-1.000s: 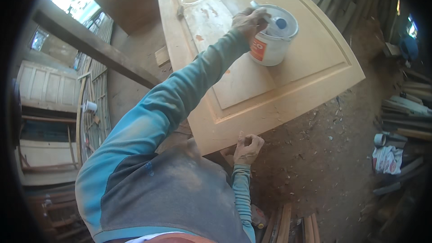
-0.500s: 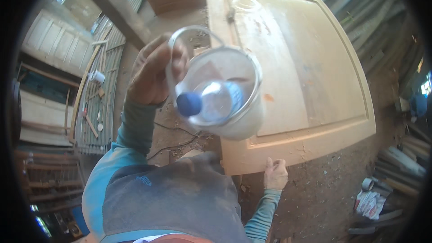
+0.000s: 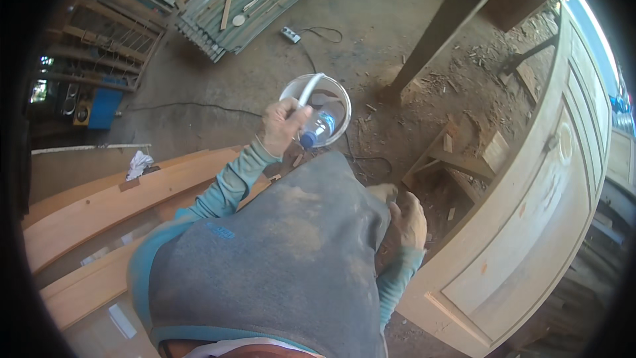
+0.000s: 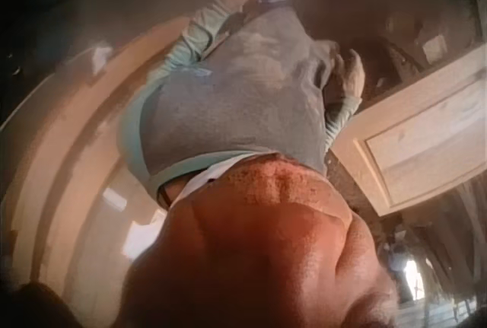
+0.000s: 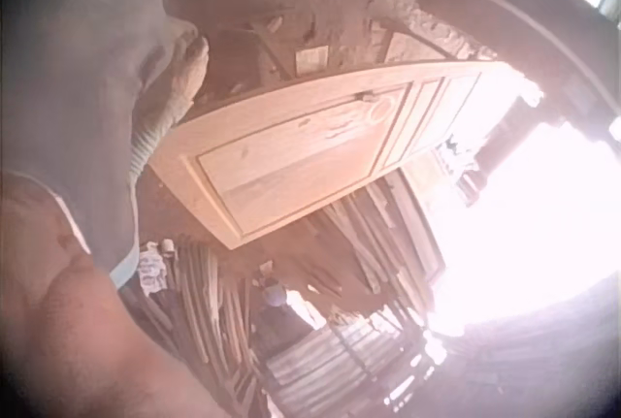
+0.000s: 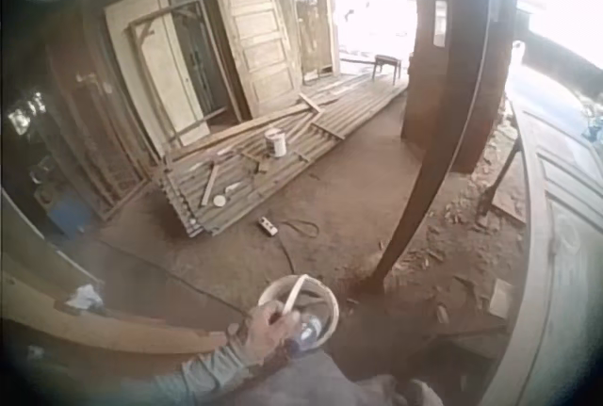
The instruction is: The person applies wood putty to the surface of a wooden door using a scraper, scoops more putty from a bucket, and then sweeps the door with a broom.
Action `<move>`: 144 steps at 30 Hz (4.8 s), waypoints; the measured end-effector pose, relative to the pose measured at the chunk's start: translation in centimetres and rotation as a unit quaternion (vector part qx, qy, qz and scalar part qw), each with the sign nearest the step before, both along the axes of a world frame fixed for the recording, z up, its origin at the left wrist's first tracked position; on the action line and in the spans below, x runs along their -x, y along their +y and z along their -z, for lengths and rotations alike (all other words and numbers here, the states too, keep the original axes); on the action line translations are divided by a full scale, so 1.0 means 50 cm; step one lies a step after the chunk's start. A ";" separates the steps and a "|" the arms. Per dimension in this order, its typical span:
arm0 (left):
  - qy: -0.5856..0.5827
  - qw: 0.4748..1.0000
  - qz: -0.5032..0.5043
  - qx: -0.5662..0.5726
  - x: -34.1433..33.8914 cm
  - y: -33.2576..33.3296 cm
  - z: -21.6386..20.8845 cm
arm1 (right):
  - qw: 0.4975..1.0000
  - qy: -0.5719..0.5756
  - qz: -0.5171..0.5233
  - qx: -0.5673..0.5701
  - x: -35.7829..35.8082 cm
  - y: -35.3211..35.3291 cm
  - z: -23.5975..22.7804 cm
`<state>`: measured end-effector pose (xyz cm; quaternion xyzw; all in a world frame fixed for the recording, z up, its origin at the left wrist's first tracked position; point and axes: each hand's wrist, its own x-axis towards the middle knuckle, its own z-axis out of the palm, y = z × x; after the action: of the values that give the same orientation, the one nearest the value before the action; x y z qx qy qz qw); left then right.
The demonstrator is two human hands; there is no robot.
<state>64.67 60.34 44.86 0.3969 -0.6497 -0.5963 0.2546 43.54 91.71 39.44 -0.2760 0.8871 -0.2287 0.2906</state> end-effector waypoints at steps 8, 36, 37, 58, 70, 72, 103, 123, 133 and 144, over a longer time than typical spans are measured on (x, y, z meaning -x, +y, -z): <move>-0.050 0.985 -0.163 0.033 -0.083 -0.160 0.002 | 0.980 -0.027 -0.158 -0.121 0.170 -0.300 0.169; 0.037 0.859 -0.500 -0.108 -0.076 -1.054 0.241 | 0.951 -0.257 0.159 0.066 0.665 -0.751 0.653; 0.043 0.860 -0.493 -0.123 -0.072 -1.113 0.267 | 0.954 -0.240 0.168 0.068 0.675 -0.737 0.683; 0.022 0.844 -0.379 -0.380 -0.370 -2.299 0.922 | 0.929 -0.096 0.223 -0.278 0.039 -1.297 0.328; -0.064 0.881 -0.324 -0.339 -0.285 -2.188 0.981 | 0.880 -0.171 0.418 -0.150 -0.173 -1.379 0.260; 0.034 0.854 -0.118 -0.505 -0.224 -2.080 1.012 | 0.864 -0.184 0.453 -0.123 -0.252 -1.328 0.289; -0.329 0.556 0.740 0.190 0.429 -0.677 0.705 | 0.604 0.104 0.790 -0.032 -0.956 -0.926 0.631; -0.288 0.649 0.643 -0.286 0.681 0.267 0.451 | 0.661 -0.157 0.732 -0.057 -0.603 0.082 0.473; -0.005 0.812 0.517 -0.269 0.654 0.654 0.275 | 0.776 0.045 0.616 -0.127 -0.599 0.593 0.716; -0.054 0.909 0.371 -0.180 0.610 0.605 0.281 | 0.732 0.443 0.501 0.133 -0.316 0.847 -0.055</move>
<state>34.16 90.57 30.79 0.1981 -0.6442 -0.7325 -0.0962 59.33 134.05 42.18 0.1021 0.8855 -0.3091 -0.3316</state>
